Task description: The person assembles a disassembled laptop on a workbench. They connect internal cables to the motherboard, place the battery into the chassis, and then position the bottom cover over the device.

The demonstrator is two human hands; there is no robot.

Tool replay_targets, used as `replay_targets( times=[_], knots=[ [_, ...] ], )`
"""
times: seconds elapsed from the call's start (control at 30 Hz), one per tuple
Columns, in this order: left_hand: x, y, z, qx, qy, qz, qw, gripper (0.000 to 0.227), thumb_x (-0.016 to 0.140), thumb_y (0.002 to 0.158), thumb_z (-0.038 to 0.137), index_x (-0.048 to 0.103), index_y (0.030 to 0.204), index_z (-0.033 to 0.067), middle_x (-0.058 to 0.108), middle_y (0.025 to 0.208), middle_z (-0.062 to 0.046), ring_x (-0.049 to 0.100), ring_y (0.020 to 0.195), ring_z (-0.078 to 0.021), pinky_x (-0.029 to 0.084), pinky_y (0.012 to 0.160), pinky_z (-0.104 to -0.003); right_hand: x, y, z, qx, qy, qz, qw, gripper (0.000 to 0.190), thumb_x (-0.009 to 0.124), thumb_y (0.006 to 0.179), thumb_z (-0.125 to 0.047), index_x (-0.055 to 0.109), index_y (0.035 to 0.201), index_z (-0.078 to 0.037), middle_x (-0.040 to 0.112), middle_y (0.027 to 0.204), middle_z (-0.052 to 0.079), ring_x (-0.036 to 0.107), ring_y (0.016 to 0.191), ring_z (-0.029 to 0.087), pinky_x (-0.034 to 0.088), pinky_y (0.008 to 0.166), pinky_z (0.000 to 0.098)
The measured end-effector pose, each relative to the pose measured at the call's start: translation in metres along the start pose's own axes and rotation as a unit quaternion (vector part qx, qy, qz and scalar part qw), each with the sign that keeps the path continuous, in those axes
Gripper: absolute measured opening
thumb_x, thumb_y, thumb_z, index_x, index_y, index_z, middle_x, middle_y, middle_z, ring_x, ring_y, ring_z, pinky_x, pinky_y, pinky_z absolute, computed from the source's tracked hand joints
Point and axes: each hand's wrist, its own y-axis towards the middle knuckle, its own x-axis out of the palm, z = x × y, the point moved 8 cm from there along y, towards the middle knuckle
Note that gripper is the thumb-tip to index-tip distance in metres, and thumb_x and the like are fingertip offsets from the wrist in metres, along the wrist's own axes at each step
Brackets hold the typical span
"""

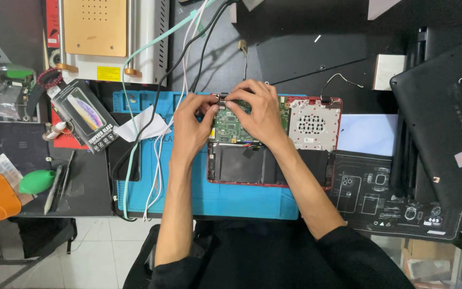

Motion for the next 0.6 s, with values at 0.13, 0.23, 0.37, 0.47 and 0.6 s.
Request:
replay_targets(
  times=[0.13,0.23,0.37,0.47,0.6],
  knots=[
    [0.0011,0.0003,0.0011,-0.002,-0.004,0.007,1.000,0.015,0.077,0.090,0.001,0.073,0.104,-0.0008,0.066,0.090,-0.009,0.062,0.074,-0.0164,0.051,0.070,-0.030,0.0014,-0.0003,0.0001,0.009,-0.004,0.006,1.000,0.010,0.077,0.092,-0.019,0.077,0.097,-0.011,0.069,0.104,0.002,0.064,0.104,0.024,0.039,0.100,0.0418],
    [0.0012,0.0024,0.0041,-0.005,0.003,0.013,1.000,0.013,0.078,0.089,0.002,0.072,0.101,-0.0006,0.064,0.088,-0.009,0.062,0.074,-0.0167,0.051,0.070,-0.030,0.0025,-0.0001,0.0010,0.014,-0.010,0.012,1.000,0.008,0.077,0.091,-0.019,0.077,0.096,-0.011,0.069,0.103,0.001,0.064,0.104,0.023,0.039,0.101,0.0420],
    [0.0027,0.0065,0.0055,-0.006,0.020,0.013,1.000,0.011,0.078,0.089,0.003,0.072,0.098,-0.0003,0.061,0.086,-0.009,0.060,0.075,-0.0186,0.050,0.070,-0.032,0.0043,-0.0006,0.0026,0.012,-0.020,0.018,1.000,0.007,0.076,0.091,-0.018,0.075,0.094,-0.012,0.068,0.102,0.001,0.064,0.103,0.023,0.038,0.101,0.0426],
    [0.0042,0.0068,0.0064,0.006,0.024,0.013,1.000,0.010,0.077,0.090,0.003,0.071,0.097,-0.0001,0.060,0.087,-0.009,0.060,0.075,-0.0193,0.050,0.070,-0.032,0.0054,-0.0020,0.0041,0.017,-0.023,0.015,0.999,0.006,0.074,0.094,-0.016,0.073,0.097,-0.010,0.067,0.102,0.001,0.063,0.104,0.024,0.038,0.100,0.0424],
    [0.0061,0.0060,0.0068,0.012,0.019,0.012,1.000,0.009,0.077,0.091,0.003,0.071,0.097,-0.0001,0.061,0.088,-0.009,0.060,0.076,-0.0198,0.050,0.070,-0.032,0.0040,-0.0012,0.0018,0.011,-0.026,0.016,0.999,0.006,0.073,0.094,-0.015,0.073,0.098,-0.010,0.067,0.102,0.002,0.063,0.102,0.024,0.039,0.099,0.0423]
  ],
)
